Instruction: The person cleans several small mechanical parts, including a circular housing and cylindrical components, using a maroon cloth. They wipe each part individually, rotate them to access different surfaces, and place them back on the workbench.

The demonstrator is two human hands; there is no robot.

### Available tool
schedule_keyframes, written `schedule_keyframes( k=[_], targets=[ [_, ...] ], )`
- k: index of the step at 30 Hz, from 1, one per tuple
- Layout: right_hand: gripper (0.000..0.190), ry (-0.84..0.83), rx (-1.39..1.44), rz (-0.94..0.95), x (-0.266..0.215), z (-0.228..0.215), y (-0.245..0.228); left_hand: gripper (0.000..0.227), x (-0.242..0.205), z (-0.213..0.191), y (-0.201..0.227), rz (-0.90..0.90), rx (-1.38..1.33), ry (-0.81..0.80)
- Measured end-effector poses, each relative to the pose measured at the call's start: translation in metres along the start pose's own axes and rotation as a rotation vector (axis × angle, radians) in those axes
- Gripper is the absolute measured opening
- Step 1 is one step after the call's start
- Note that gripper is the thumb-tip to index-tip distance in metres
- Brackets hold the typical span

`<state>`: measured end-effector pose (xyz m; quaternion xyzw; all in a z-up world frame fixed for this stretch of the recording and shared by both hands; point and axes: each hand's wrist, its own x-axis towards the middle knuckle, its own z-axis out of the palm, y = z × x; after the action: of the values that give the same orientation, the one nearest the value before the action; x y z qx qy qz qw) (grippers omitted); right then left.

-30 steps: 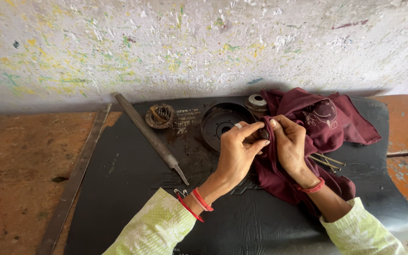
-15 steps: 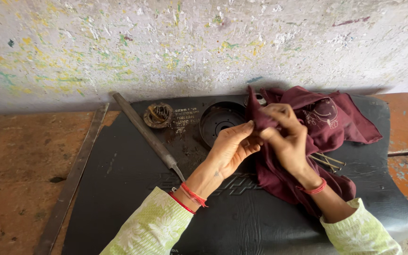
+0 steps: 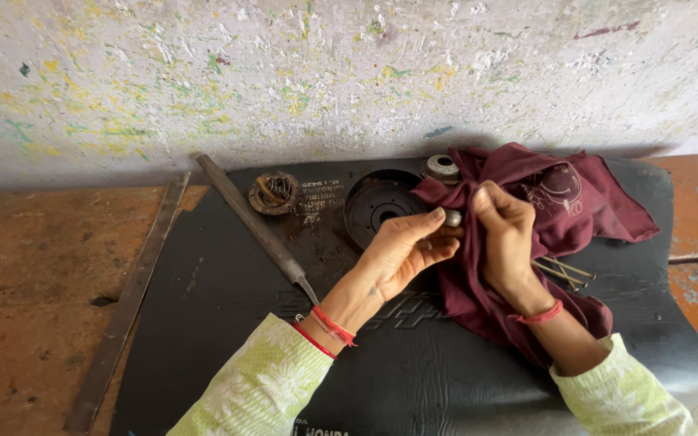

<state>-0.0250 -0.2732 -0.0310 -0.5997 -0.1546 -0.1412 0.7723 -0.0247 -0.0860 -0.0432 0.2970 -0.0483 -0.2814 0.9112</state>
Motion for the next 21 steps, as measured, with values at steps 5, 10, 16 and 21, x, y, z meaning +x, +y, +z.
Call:
schedule_keyframes(
  k=[5,10,16,21],
  targets=[
    [0.028,0.173,0.153,0.156,0.007,0.009,-0.012,0.025,0.001,-0.001,0.015,0.052,-0.055,-0.020],
    [0.029,0.002,-0.048,0.010,0.000,0.028,-0.029,0.028,-0.001,0.003,0.014,0.119,-0.034,-0.027],
    [0.024,-0.145,-0.360,-0.174,-0.002,0.044,-0.036,0.029,-0.005,0.012,0.014,0.219,0.082,0.061],
    [0.013,-0.058,-0.342,-0.049,-0.004,0.040,-0.020,0.016,-0.003,0.015,0.009,0.270,0.142,0.195]
  ],
)
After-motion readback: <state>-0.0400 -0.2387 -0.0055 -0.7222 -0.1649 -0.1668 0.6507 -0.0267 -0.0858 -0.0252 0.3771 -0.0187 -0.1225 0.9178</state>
